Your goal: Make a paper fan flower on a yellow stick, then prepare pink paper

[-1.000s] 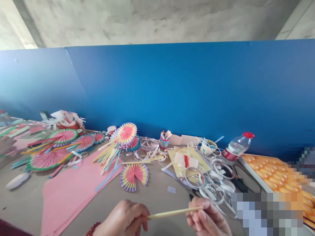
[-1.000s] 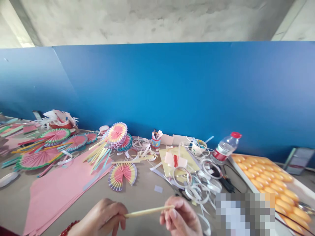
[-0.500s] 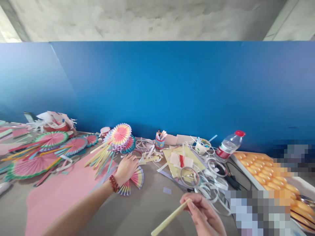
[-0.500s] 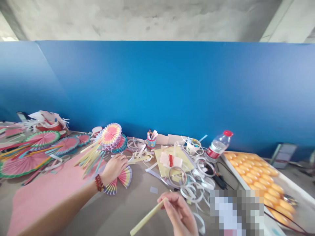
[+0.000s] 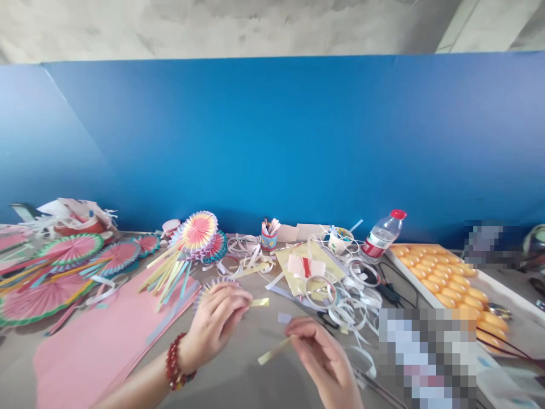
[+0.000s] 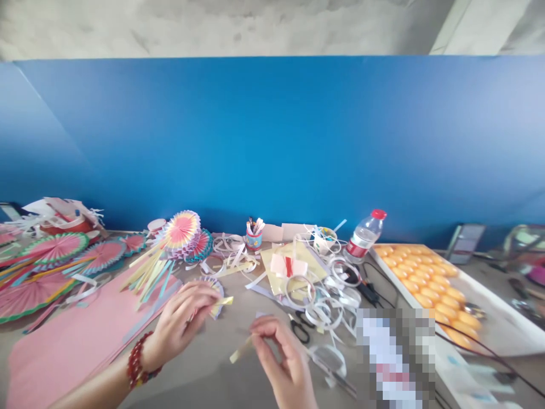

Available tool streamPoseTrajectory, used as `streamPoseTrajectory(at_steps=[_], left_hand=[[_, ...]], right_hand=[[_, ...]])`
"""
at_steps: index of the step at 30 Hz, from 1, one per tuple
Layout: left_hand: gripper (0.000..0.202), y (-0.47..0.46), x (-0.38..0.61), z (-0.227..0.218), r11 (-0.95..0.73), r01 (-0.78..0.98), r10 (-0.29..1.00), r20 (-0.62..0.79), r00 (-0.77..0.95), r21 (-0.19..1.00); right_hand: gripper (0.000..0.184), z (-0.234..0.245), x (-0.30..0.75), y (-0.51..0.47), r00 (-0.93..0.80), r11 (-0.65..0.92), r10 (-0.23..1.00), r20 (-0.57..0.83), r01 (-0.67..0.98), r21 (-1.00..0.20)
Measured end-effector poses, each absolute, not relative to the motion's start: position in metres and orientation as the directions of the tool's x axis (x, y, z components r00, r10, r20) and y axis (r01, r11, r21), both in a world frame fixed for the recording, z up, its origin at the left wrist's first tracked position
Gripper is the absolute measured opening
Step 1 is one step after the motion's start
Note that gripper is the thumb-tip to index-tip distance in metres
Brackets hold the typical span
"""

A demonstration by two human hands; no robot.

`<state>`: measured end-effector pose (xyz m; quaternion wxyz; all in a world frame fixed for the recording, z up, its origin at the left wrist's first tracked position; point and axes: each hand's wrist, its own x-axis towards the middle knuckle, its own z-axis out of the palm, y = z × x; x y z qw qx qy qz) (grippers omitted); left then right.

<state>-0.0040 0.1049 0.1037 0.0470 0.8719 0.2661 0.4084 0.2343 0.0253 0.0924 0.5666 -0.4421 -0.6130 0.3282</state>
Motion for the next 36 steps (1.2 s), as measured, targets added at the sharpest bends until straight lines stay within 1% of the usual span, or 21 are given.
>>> streamPoseTrajectory(at_steps=[3,9,15,18,20,22,26,28,31,36], left_hand=[[0.021,0.084,0.005,0.108,-0.876,0.314,0.480,0.718,0.505,0.365],[0.025,0.074,0.019,0.101,-0.893,0.195,0.445,0.725,0.526,0.406],[0.033,0.072,0.028,0.099,-0.887,0.101,0.426,0.716,0.554,0.450],[0.031,0.068,0.033,0.100,-0.884,0.119,0.443,0.725,0.527,0.453],[0.028,0.065,0.035,0.102,-0.867,0.130,0.473,0.717,0.512,0.480],[0.025,0.061,0.038,0.105,-0.833,0.113,0.516,0.687,0.511,0.542],[0.023,0.054,0.042,0.108,-0.713,0.056,0.623,0.594,0.508,0.699],[0.022,0.052,0.044,0.108,-0.668,0.049,0.664,0.566,0.488,0.743],[0.019,0.053,0.048,0.106,-0.646,0.042,0.690,0.560,0.459,0.762],[0.012,0.057,0.052,0.106,-0.626,0.027,0.701,0.548,0.455,0.779]], right_hand=[[0.010,0.097,0.227,0.020,-0.026,0.499,0.862,0.506,0.222,-0.838],[0.020,0.103,0.225,0.014,-0.084,0.603,0.787,0.612,0.317,-0.732],[0.026,0.110,0.226,0.013,-0.113,0.668,0.731,0.673,0.319,-0.672],[0.026,0.113,0.227,0.014,-0.106,0.676,0.721,0.685,0.326,-0.661],[0.026,0.113,0.228,0.014,-0.105,0.678,0.717,0.689,0.335,-0.654],[0.025,0.111,0.229,0.014,-0.100,0.681,0.712,0.695,0.339,-0.649],[0.023,0.105,0.229,0.013,-0.084,0.653,0.731,0.677,0.374,-0.659],[0.021,0.103,0.228,0.013,-0.072,0.628,0.748,0.660,0.400,-0.668],[0.020,0.102,0.228,0.013,-0.062,0.615,0.755,0.652,0.411,-0.673],[0.022,0.098,0.229,0.012,-0.028,0.596,0.778,0.627,0.346,-0.724]])
